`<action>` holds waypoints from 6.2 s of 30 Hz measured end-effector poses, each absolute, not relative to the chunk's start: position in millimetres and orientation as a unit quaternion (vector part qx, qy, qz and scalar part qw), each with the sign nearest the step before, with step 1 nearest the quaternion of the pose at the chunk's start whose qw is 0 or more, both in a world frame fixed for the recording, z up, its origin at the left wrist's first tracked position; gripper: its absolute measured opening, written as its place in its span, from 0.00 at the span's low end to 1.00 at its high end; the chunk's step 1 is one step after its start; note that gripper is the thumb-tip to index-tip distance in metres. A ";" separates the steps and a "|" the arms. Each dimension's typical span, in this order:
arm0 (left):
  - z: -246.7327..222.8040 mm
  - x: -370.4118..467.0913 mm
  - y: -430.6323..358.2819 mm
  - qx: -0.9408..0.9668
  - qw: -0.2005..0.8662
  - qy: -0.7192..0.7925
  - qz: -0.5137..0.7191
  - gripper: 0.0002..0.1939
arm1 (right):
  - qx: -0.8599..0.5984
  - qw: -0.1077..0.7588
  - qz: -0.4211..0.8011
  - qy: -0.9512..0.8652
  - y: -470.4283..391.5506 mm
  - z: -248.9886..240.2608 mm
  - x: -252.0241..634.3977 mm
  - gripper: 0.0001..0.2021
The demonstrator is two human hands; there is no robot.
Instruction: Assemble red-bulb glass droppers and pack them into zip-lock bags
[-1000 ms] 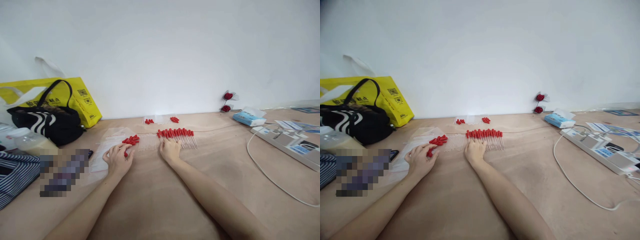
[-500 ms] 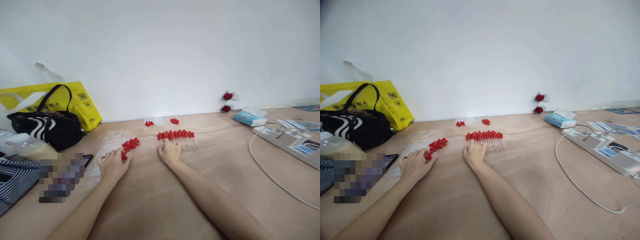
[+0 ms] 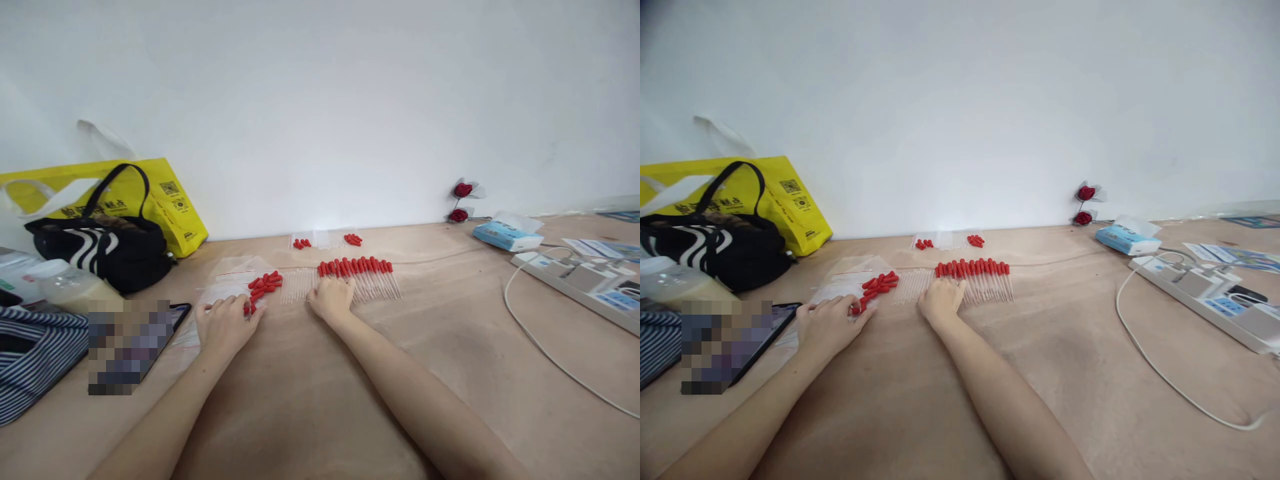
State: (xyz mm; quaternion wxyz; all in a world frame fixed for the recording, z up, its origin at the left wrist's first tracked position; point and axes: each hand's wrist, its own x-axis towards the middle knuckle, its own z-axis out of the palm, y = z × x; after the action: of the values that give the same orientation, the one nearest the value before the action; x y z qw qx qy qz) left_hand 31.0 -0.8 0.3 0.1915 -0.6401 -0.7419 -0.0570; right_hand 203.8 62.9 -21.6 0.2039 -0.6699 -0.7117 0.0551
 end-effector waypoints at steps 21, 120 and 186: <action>-16.5 97.3 -33.8 -0.812 0.097 -0.509 -0.268 0.08 | -0.517 0.269 -0.004 -0.813 31.1 -29.0 268.1 0.11; 10.3 16.7 0.1 -0.607 0.029 -0.793 -0.039 0.20 | -0.680 0.274 0.028 -0.680 64.2 -24.9 243.4 0.10; -31.0 109.8 -21.5 -0.826 -0.017 -0.500 -0.261 0.07 | -0.450 0.285 0.089 -0.841 2.5 -42.3 320.0 0.06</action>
State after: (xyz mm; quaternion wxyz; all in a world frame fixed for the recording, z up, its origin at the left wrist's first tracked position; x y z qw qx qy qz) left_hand 109.8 -21.5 -31.0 -0.0165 -0.8257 -0.4996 -0.2614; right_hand 320.0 2.5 -42.3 0.2854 -0.4501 -0.8414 0.0888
